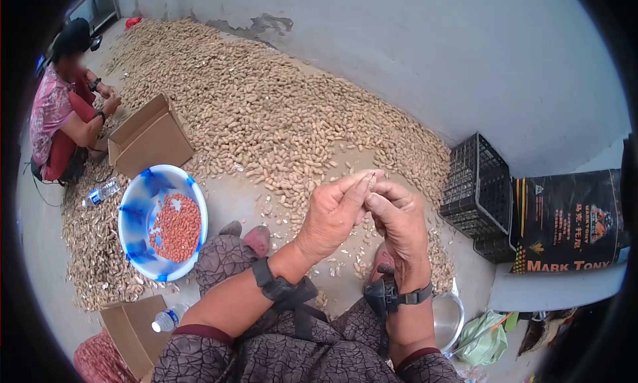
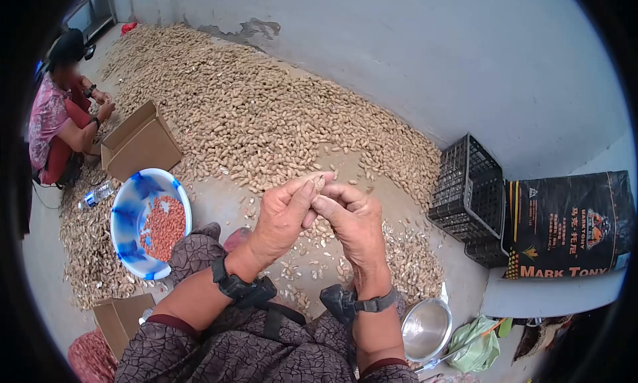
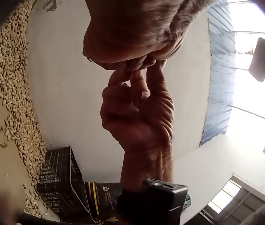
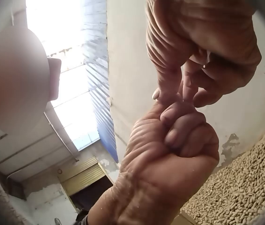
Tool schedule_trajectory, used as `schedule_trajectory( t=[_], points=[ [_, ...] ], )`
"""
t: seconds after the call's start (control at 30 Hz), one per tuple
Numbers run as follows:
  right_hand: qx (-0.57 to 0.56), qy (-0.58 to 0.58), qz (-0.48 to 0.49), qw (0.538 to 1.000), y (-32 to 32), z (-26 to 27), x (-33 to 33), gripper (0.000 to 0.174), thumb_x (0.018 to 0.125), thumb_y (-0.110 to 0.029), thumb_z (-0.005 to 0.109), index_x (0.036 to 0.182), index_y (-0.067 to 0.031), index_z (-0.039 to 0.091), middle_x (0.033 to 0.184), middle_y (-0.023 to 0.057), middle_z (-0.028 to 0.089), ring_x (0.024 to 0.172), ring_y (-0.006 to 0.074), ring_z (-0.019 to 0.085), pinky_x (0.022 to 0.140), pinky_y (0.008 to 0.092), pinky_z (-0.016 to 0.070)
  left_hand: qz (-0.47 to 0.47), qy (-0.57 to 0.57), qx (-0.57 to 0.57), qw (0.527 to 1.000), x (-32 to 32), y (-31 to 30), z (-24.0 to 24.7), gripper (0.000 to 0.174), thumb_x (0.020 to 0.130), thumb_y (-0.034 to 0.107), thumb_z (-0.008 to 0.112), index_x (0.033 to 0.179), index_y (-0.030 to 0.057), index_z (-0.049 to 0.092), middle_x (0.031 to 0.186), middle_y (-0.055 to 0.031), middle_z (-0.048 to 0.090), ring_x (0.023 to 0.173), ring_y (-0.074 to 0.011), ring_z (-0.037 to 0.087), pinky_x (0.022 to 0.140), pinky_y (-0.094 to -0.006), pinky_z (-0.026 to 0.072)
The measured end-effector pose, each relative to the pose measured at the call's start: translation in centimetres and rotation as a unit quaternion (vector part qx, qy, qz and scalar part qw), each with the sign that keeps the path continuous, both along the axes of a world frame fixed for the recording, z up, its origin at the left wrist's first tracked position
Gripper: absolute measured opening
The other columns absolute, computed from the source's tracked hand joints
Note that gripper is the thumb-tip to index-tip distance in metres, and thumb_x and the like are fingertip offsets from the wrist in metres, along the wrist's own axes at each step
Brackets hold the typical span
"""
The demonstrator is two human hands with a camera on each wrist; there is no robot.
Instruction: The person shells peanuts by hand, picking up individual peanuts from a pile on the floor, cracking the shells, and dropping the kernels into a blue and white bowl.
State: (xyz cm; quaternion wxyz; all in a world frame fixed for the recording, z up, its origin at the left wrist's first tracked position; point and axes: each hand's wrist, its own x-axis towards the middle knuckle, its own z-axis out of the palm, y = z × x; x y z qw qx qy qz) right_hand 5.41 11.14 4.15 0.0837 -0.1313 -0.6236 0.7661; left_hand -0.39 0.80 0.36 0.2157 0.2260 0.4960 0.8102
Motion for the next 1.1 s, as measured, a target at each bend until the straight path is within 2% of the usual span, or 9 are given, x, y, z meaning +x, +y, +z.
schedule_trajectory(
  t=[0.07, 0.23, 0.3, 0.37, 0.47, 0.6, 0.83, 0.9, 1.1],
  points=[
    [0.041, -0.001, -0.026, 0.999, 0.0, -0.5, 0.0, 0.015, 0.075, -0.006, 0.064, 0.088, 0.0013, 0.061, 0.070, 0.0016, 0.060, 0.060, 0.0044, 0.050, 0.053, 0.0160, 0.0379, -0.001, -0.027, 0.012, 1.000, 0.0, 0.1, 0.0, 0.031, 0.091, 0.022, 0.042, 0.108, 0.0002, 0.055, 0.069, 0.0043, 0.051, 0.050, -0.0004, 0.034, 0.045, -0.0143, 0.0293],
    [0.019, 0.026, -0.033, 0.999, 0.2, -0.6, 0.3, 0.008, 0.074, -0.004, 0.064, 0.080, -0.0003, 0.061, 0.066, 0.0000, 0.058, 0.056, 0.0026, 0.047, 0.049, 0.0156, 0.0355, -0.082, -0.077, 0.025, 0.993, -0.7, -0.7, 0.1, 0.030, 0.090, 0.024, 0.045, 0.105, 0.0004, 0.057, 0.066, 0.0048, 0.050, 0.051, 0.0001, 0.036, 0.045, -0.0144, 0.0288],
    [0.060, -0.010, -0.033, 0.998, 0.5, -0.9, 0.5, 0.005, 0.075, -0.004, 0.063, 0.076, -0.0009, 0.059, 0.063, -0.0018, 0.056, 0.052, 0.0015, 0.045, 0.045, 0.0154, 0.0332, -0.039, 0.077, -0.045, 0.995, -1.7, -0.9, 0.4, 0.028, 0.089, 0.024, 0.048, 0.099, 0.0000, 0.060, 0.066, 0.0042, 0.052, 0.054, -0.0003, 0.039, 0.047, -0.0149, 0.0316],
    [0.072, -0.007, -0.032, 0.997, 0.3, -1.0, 0.5, 0.005, 0.075, -0.004, 0.062, 0.074, -0.0011, 0.059, 0.062, -0.0023, 0.055, 0.051, 0.0014, 0.044, 0.044, 0.0155, 0.0327, -0.048, 0.052, -0.034, 0.997, -1.9, -0.9, 0.3, 0.023, 0.086, 0.021, 0.052, 0.091, -0.0004, 0.061, 0.067, 0.0025, 0.054, 0.058, -0.0016, 0.044, 0.051, -0.0164, 0.0357],
    [0.094, -0.009, -0.016, 0.995, 0.3, -1.0, 0.7, 0.005, 0.075, -0.004, 0.062, 0.074, -0.0010, 0.058, 0.061, -0.0027, 0.054, 0.050, 0.0012, 0.044, 0.043, 0.0156, 0.0323, -0.058, 0.108, -0.073, 0.990, -2.1, -1.0, 0.5, 0.014, 0.083, 0.013, 0.055, 0.080, 0.0000, 0.059, 0.069, -0.0001, 0.057, 0.063, -0.0039, 0.050, 0.054, -0.0187, 0.0397],
    [0.076, -0.001, 0.002, 0.997, 0.5, -1.1, 1.1, 0.006, 0.076, -0.005, 0.061, 0.074, -0.0010, 0.058, 0.060, -0.0020, 0.053, 0.049, 0.0017, 0.044, 0.042, 0.0154, 0.0327, -0.070, 0.097, -0.041, 0.992, -1.8, -1.1, 0.5, 0.012, 0.083, 0.009, 0.053, 0.077, -0.0002, 0.057, 0.066, 0.0003, 0.056, 0.061, -0.0030, 0.048, 0.054, -0.0185, 0.0404],
    [-0.009, 0.039, 0.018, 0.999, 0.3, -0.8, 1.1, 0.008, 0.078, -0.007, 0.059, 0.073, -0.0012, 0.057, 0.061, 0.0010, 0.054, 0.047, 0.0029, 0.044, 0.041, 0.0149, 0.0327, -0.060, 0.012, 0.026, 0.998, -1.1, -0.7, -0.1, 0.015, 0.086, 0.010, 0.048, 0.077, 0.0014, 0.055, 0.063, 0.0022, 0.050, 0.055, -0.0015, 0.042, 0.047, -0.0172, 0.0341],
    [-0.070, 0.037, 0.026, 0.997, 0.2, -0.7, 1.1, 0.009, 0.079, -0.007, 0.057, 0.073, -0.0004, 0.056, 0.063, 0.0029, 0.055, 0.046, 0.0029, 0.044, 0.040, 0.0143, 0.0319, -0.095, -0.161, 0.132, 0.973, -0.9, -0.6, 0.0, 0.015, 0.087, 0.011, 0.047, 0.080, -0.0001, 0.055, 0.062, 0.0017, 0.049, 0.051, -0.0018, 0.040, 0.045, -0.0169, 0.0325],
    [-0.120, 0.034, 0.036, 0.992, 0.1, -0.2, 0.9, 0.011, 0.080, -0.011, 0.056, 0.078, 0.0006, 0.055, 0.065, 0.0056, 0.057, 0.045, 0.0044, 0.046, 0.038, 0.0137, 0.0319, -0.159, -0.245, 0.175, 0.940, -1.0, -1.1, -0.6, 0.018, 0.088, 0.017, 0.043, 0.083, 0.0013, 0.051, 0.058, -0.0007, 0.045, 0.041, -0.0031, 0.032, 0.036, -0.0151, 0.0259]
  ],
)
